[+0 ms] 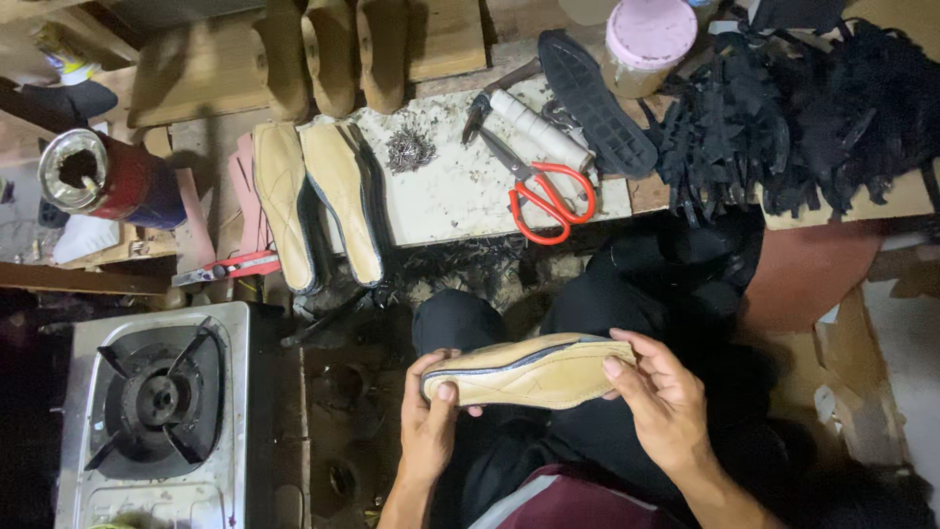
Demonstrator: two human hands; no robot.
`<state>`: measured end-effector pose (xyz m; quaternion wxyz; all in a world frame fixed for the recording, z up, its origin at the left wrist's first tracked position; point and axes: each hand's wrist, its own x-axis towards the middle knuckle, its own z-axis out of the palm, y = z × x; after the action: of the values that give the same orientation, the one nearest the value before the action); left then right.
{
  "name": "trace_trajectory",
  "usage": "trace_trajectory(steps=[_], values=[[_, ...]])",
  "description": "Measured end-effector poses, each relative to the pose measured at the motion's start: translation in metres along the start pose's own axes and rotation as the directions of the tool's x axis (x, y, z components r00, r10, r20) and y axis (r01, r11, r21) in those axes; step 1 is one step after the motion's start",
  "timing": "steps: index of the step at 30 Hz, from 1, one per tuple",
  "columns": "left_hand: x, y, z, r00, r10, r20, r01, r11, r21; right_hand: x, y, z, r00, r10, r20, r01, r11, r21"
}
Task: The person sits at a shoemaking workbench and trims excess material from the edge of a shoe upper stretched over a wooden last using red-handled shears. They rotate the shoe to trim around the edge, set trimmed pieces on the bench, and work through multiple shoe components one at a time.
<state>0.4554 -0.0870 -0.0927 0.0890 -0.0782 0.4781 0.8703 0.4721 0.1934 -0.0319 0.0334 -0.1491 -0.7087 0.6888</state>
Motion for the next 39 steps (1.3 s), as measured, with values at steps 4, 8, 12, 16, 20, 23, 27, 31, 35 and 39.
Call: trace_trajectory(steps=[4,8,12,16,20,23,27,31,35,39], values=[[0.006,0.002,0.004,1.000,0.013,0.012,-0.014,1.000,0.012,0.008,0.012,-0.008,1.000,0.003,-0.006,-0.004,1.000,-0.026],[0.018,0.004,0.009,0.997,-0.041,-0.066,0.051,0.986,0.157,0.033,0.015,-0.013,0.984,0.173,0.029,-0.171,0.983,-0.061],[0.038,0.007,0.012,0.984,-0.122,-0.126,0.150,0.958,0.246,0.063,-0.009,0.004,0.992,-0.061,0.112,0.098,0.927,-0.363],[0.052,0.011,0.016,0.982,-0.145,-0.119,0.174,0.942,0.287,0.097,-0.054,0.043,0.941,-0.265,0.208,0.337,0.737,-0.585],[0.054,0.015,0.020,0.987,-0.127,-0.098,0.152,0.939,0.308,0.155,-0.077,0.113,0.851,-0.385,0.356,0.524,0.657,-0.542],[0.053,0.021,0.022,0.988,-0.117,-0.100,0.142,0.943,0.300,0.203,-0.081,0.163,0.666,-0.607,0.434,0.745,0.512,-0.427],[0.052,0.031,0.022,0.984,-0.120,-0.135,0.158,0.931,0.328,0.248,-0.077,0.216,0.641,-0.620,0.452,0.758,0.421,-0.497],[0.052,0.040,0.021,0.983,-0.110,-0.148,0.155,0.931,0.331,0.268,-0.070,0.242,0.652,-0.596,0.468,0.744,0.386,-0.545],[0.053,0.049,0.020,0.986,-0.117,-0.118,0.149,0.937,0.315,0.278,-0.062,0.256,0.714,-0.544,0.441,0.685,0.414,-0.599],[0.055,0.054,0.019,0.975,-0.170,-0.144,0.211,0.913,0.350,0.286,-0.060,0.258,0.835,-0.338,0.433,0.545,0.608,-0.576]])
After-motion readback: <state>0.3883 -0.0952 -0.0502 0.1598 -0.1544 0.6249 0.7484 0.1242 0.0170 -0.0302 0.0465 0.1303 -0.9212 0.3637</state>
